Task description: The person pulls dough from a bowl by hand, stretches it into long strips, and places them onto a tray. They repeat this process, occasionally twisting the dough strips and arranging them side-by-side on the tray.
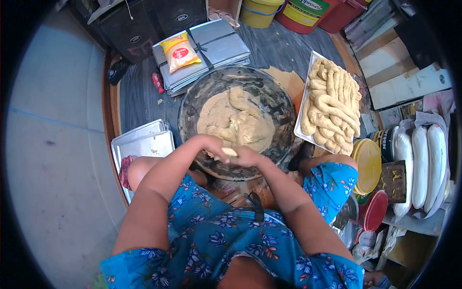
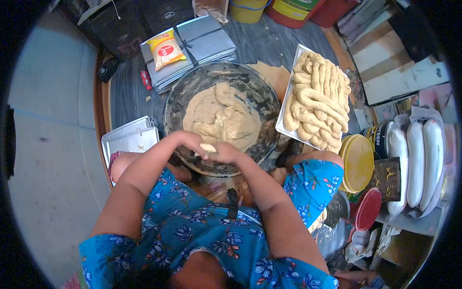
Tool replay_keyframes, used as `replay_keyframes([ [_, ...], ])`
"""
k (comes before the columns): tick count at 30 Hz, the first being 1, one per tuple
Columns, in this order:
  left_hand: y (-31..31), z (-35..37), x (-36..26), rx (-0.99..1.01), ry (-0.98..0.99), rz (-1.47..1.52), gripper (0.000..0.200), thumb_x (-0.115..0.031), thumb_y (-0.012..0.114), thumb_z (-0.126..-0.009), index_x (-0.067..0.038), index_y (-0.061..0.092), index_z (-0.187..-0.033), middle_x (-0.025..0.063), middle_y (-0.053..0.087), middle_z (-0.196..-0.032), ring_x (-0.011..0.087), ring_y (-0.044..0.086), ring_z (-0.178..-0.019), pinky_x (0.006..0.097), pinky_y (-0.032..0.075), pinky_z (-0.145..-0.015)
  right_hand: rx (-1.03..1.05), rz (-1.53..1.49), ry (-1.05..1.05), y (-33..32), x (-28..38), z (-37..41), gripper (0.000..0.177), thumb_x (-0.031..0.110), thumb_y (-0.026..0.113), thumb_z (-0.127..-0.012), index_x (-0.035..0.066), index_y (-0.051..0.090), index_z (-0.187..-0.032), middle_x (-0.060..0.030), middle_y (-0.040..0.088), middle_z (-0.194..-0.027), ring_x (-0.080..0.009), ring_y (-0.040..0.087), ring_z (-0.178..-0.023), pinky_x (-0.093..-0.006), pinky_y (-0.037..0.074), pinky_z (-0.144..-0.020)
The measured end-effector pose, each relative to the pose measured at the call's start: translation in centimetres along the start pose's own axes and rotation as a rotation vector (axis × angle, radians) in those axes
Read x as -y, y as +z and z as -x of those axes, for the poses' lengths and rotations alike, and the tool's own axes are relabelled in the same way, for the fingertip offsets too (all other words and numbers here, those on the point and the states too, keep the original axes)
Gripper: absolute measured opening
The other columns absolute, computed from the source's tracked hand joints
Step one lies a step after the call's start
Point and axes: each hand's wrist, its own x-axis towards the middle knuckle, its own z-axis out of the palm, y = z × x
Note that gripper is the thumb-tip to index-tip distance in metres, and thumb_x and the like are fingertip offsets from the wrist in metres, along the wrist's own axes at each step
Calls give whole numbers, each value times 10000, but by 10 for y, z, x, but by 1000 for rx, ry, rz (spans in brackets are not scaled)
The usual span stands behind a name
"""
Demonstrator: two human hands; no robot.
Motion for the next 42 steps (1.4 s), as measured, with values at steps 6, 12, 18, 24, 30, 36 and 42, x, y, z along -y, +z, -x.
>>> replay_keyframes([
  [6, -25, 36, -26, -223, 228, 130, 610, -595, 676, -708, -36, 679, -952, 131, 686, -853, 245, 640, -793, 330, 477, -734, -32, -19, -40, -55, 49, 16, 472, 354, 707, -735, 41, 601, -1072, -200, 656, -959, -325, 635, -887, -391, 480, -784],
  [12, -21, 97, -63, -364, 262, 81, 400, -410, 659, -781, -16, 649, -852, 166, 637, -726, 297, 604, -659, 384, 446, -620, 47, -232, -59, -74, 56, 24, 595, 251, 781, -631, 75, 564, -1157, -159, 629, -1052, -268, 601, -997, -351, 467, -822],
  [18, -47, 124, -57, -587, 248, 337, 310, -288, 673, -783, 17, 616, -781, 147, 571, -621, 183, 559, -580, 344, 438, -560, -251, -216, 144, -22, -101, -75, 729, 190, 788, -632, 105, 473, -1284, -138, 545, -1185, -240, 498, -1146, -324, 390, -962],
  [24, -82, 138, -77, -514, 186, 198, 348, -323, 666, -775, 22, 617, -769, 185, 568, -644, 270, 545, -587, 375, 435, -567, -429, 139, 529, 12, -107, -107, 600, 189, 667, -709, 203, 485, -1281, -131, 490, -1301, -342, 493, -1166, -435, 347, -1019],
  [30, -98, 115, -60, -555, 189, 21, 362, -347, 654, -782, 13, 621, -747, 210, 587, -706, 360, 579, -655, 415, 441, -601, -772, -714, 578, 6, -197, -119, 370, 235, 494, -857, 54, 541, -1177, -142, 644, -977, -274, 617, -923, -365, 472, -808],
  [36, -117, 107, -48, -599, 205, 161, 358, -341, 648, -789, 16, 630, -772, 203, 591, -704, 343, 585, -660, 393, 456, -622, -934, -1134, 400, -54, -168, -51, 326, 181, 417, -901, 39, 555, -1159, -76, 622, -1042, -198, 594, -938, -299, 479, -801],
  [42, -127, 129, -50, -844, 151, 315, 307, -294, 668, -799, 13, 651, -817, 89, 611, -667, 158, 568, -620, 305, 449, -581, -1014, -954, 70, -68, -116, -16, 352, -1, 452, -820, 3, 547, -1159, -75, 606, -1094, -170, 564, -1006, -283, 433, -886],
])
